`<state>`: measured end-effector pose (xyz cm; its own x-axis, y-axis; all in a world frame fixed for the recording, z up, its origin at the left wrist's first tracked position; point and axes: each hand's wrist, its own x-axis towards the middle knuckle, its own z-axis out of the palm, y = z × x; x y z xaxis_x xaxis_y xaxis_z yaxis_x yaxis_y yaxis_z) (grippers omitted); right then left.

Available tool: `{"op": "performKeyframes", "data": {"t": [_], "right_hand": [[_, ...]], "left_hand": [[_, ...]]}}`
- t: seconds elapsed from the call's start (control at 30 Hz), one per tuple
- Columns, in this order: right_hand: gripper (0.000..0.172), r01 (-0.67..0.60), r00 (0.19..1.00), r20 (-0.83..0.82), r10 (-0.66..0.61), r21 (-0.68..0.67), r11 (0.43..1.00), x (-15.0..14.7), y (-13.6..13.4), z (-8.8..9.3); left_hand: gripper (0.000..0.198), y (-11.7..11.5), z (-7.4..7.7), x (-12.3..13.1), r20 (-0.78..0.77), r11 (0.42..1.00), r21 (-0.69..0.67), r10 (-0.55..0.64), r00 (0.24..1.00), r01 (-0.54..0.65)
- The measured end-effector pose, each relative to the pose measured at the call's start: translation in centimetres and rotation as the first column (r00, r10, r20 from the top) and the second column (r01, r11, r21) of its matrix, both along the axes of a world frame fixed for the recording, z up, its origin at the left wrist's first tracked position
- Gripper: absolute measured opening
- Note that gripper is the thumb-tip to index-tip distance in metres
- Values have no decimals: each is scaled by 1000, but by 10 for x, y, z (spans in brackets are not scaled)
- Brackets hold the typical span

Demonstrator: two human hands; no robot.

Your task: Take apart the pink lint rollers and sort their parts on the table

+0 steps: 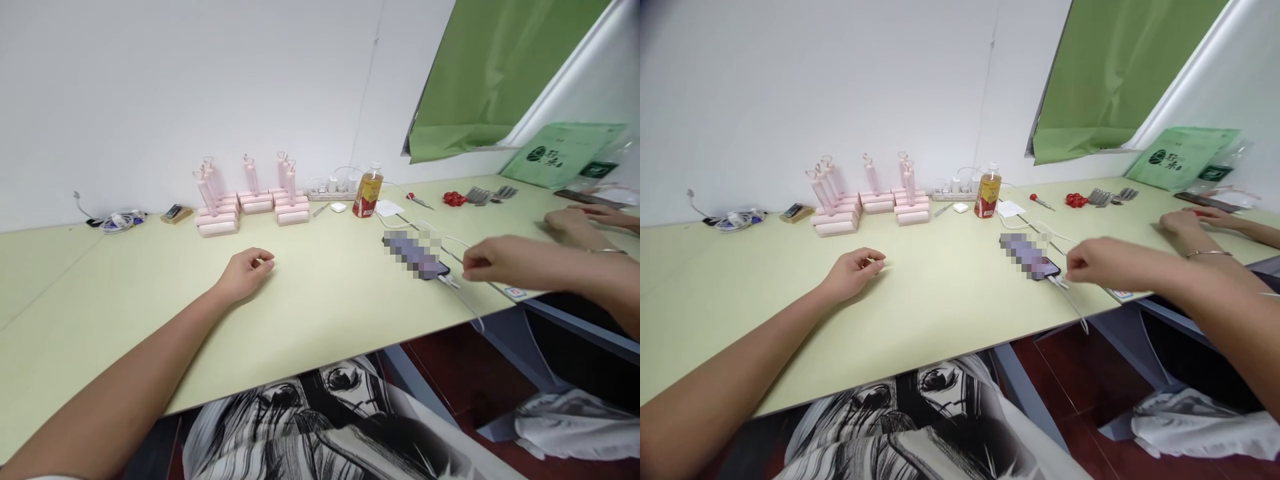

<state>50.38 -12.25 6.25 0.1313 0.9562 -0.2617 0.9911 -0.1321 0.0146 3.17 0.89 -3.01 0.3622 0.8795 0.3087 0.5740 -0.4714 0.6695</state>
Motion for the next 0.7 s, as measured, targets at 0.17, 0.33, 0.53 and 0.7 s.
{"op": "performKeyframes", "data": {"t": [0.17,0.33,0.53,0.7], "right_hand": [[11,79,996,38,-85,139,987,10,-23,-52],[20,155,988,-16,-154,142,978,7,-14,-63],[27,172,979,-135,-154,138,975,19,-10,-77],[34,168,986,-9,-169,207,964,33,-10,-73]], "left_hand": [[35,-2,3,-1,-24,994,-105,30,999,-32],[35,-4,4,-3,-52,992,-122,25,998,-31],[35,-4,5,-1,-90,993,-116,8,996,-18],[35,-2,2,-1,-83,995,-97,-16,996,8]]}}
